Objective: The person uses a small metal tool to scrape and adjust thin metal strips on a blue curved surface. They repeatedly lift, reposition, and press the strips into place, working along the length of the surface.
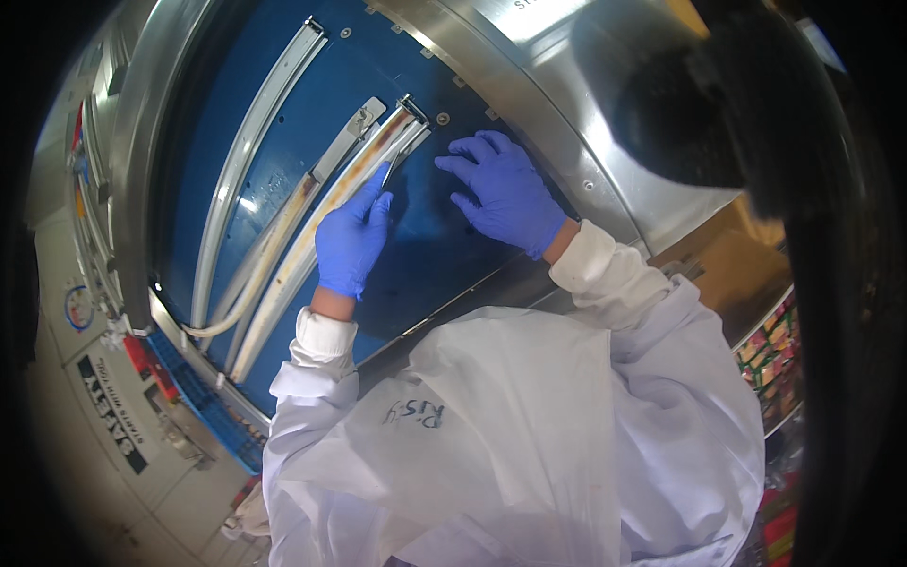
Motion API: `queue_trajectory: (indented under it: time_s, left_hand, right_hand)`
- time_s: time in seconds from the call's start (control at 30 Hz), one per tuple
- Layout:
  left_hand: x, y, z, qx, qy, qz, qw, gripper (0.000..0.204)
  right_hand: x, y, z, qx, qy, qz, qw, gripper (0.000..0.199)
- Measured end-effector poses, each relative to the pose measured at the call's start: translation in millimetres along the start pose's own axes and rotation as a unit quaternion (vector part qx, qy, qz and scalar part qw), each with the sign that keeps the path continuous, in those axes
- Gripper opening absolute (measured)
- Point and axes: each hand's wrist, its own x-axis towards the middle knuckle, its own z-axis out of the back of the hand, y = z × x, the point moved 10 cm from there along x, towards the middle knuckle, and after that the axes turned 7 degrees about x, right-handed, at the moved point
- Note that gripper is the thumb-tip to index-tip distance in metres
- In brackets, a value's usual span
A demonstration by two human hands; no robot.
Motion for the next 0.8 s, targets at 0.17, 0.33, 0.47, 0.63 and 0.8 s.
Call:
queue_trajectory:
  time_s: [0.17, 0.33, 0.47, 0.63, 0.8]
  left_hand:
    - [31, -7, 6, -0.016, -0.018, -0.008, 1.0, 0.048]
    - [42, -16, 10, 0.048, -0.014, 0.0, 0.999, 0.043]
    - [46, -19, 11, 0.062, -0.034, 0.002, 0.997, 0.037]
    - [48, -22, 16, 0.063, -0.014, 0.041, 0.997, 0.036]
    - [51, -18, 15, 0.06, 0.016, 0.063, 0.996, 0.038]
  right_hand:
    - [11, 7, -22, 0.035, 0.009, 0.07, 0.997, 0.044]
    - [19, 4, -29, 0.016, 0.01, 0.075, 0.997, 0.043]
    - [20, 2, -34, -0.013, -0.008, 0.091, 0.996, 0.035]
    - [23, 0, -39, -0.024, -0.015, 0.098, 0.995, 0.031]
    - [24, -3, -39, -0.017, -0.034, 0.082, 0.996, 0.031]
